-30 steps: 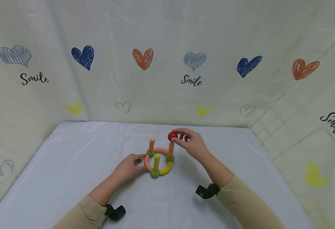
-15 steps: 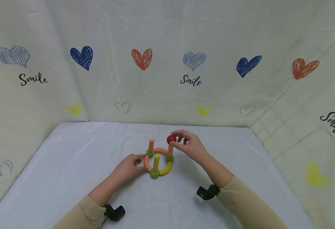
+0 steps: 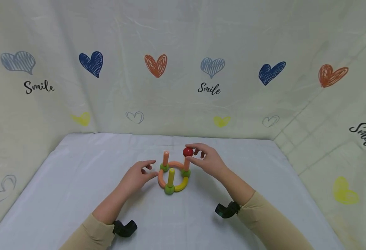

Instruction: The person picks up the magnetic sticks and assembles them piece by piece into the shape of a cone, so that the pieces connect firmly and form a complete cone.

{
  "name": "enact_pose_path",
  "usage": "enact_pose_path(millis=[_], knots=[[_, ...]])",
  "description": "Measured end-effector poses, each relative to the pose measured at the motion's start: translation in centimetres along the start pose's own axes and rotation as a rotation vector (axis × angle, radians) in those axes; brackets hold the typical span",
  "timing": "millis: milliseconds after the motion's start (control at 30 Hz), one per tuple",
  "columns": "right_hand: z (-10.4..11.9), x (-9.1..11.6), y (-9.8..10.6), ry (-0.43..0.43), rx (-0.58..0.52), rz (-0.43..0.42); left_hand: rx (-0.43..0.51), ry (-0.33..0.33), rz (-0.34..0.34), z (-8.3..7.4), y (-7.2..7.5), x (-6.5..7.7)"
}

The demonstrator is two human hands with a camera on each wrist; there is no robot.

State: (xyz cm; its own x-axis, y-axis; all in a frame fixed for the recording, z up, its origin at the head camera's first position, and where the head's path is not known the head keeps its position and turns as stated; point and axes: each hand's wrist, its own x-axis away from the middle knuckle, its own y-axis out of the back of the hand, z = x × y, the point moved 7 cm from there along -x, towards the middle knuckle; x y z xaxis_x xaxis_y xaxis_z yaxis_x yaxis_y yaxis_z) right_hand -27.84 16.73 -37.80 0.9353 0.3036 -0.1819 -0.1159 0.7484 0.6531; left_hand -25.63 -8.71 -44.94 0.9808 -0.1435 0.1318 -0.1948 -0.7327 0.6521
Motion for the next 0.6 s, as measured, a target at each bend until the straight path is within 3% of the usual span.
enact_pose_path(millis=[267,600], knots=[[0.0,0.1,0.2,-0.005,0.012,-0.003,-0.023,-0.015,-0.042,-1.2,0.6,0.0],[0.4,0.2,-0.1,0.028,0.034,-0.055,-0.053,-0.131,-0.105,-3.9,0.0,-1.8]])
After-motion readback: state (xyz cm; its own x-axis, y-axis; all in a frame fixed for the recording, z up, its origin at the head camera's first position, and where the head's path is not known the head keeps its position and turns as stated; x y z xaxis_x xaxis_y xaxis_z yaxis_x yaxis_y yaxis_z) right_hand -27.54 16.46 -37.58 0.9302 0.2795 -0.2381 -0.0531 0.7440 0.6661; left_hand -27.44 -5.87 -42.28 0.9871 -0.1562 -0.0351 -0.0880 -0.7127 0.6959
